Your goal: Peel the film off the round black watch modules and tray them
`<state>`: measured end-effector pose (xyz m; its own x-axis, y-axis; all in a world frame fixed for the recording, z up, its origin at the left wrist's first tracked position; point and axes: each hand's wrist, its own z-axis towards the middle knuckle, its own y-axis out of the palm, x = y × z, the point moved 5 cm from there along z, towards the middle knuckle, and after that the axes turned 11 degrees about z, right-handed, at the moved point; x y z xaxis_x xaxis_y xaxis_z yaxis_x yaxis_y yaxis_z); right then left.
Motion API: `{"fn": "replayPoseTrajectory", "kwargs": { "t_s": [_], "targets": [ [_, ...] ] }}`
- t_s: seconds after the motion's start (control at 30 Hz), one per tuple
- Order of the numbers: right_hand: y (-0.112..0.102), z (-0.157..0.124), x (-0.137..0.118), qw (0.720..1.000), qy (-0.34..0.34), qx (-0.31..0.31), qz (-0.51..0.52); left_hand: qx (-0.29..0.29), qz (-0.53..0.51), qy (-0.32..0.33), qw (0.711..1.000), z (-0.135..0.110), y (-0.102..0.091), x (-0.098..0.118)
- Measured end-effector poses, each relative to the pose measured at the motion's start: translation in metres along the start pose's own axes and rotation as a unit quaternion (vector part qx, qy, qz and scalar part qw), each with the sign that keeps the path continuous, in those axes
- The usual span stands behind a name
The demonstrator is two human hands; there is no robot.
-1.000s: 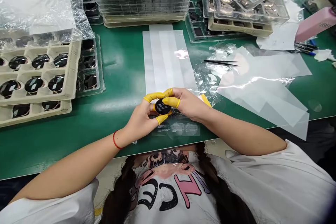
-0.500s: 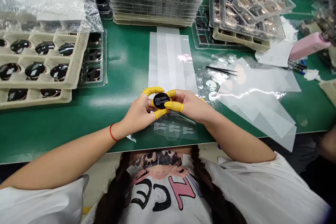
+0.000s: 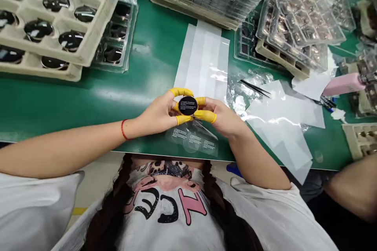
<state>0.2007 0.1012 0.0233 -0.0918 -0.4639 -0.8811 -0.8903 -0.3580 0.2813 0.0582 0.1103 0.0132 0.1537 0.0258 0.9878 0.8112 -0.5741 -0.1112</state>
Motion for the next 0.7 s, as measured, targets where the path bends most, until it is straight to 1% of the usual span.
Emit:
{"fn": "replayPoseTrajectory", "kwargs": {
  "t_s": [0.07, 0.13, 0.2, 0.37, 0.5, 0.57, 0.7],
  "targets": [
    [0.002, 0.002, 0.002, 1.0, -0.007, 0.015, 0.003, -0.008, -0.003, -0.011, 1.0, 0.0, -0.001, 0.0],
    [0.004, 0.004, 0.005, 0.999, -0.015, 0.038, -0.003, -0.001, -0.002, -0.021, 1.0, 0.0, -0.002, -0.002],
    [0.005, 0.005, 0.007, 0.999, -0.021, 0.044, 0.001, 0.004, 0.003, -0.025, 1.0, 0.0, -0.001, -0.004],
    [0.003, 0.005, 0.005, 1.0, -0.007, -0.011, 0.02, 0.002, 0.033, -0.028, 0.999, -0.001, -0.001, -0.004],
    [-0.001, 0.001, -0.002, 0.999, 0.002, -0.045, 0.019, 0.002, 0.022, -0.01, 1.0, 0.0, -0.001, 0.0],
    [-0.002, 0.001, -0.004, 0.999, -0.012, -0.028, -0.017, 0.007, 0.024, 0.0, 1.0, 0.001, -0.001, 0.001],
    [0.001, 0.002, -0.005, 0.989, -0.069, 0.073, -0.11, 0.004, 0.039, 0.005, 0.999, 0.001, 0.002, -0.002]
  ]
}}
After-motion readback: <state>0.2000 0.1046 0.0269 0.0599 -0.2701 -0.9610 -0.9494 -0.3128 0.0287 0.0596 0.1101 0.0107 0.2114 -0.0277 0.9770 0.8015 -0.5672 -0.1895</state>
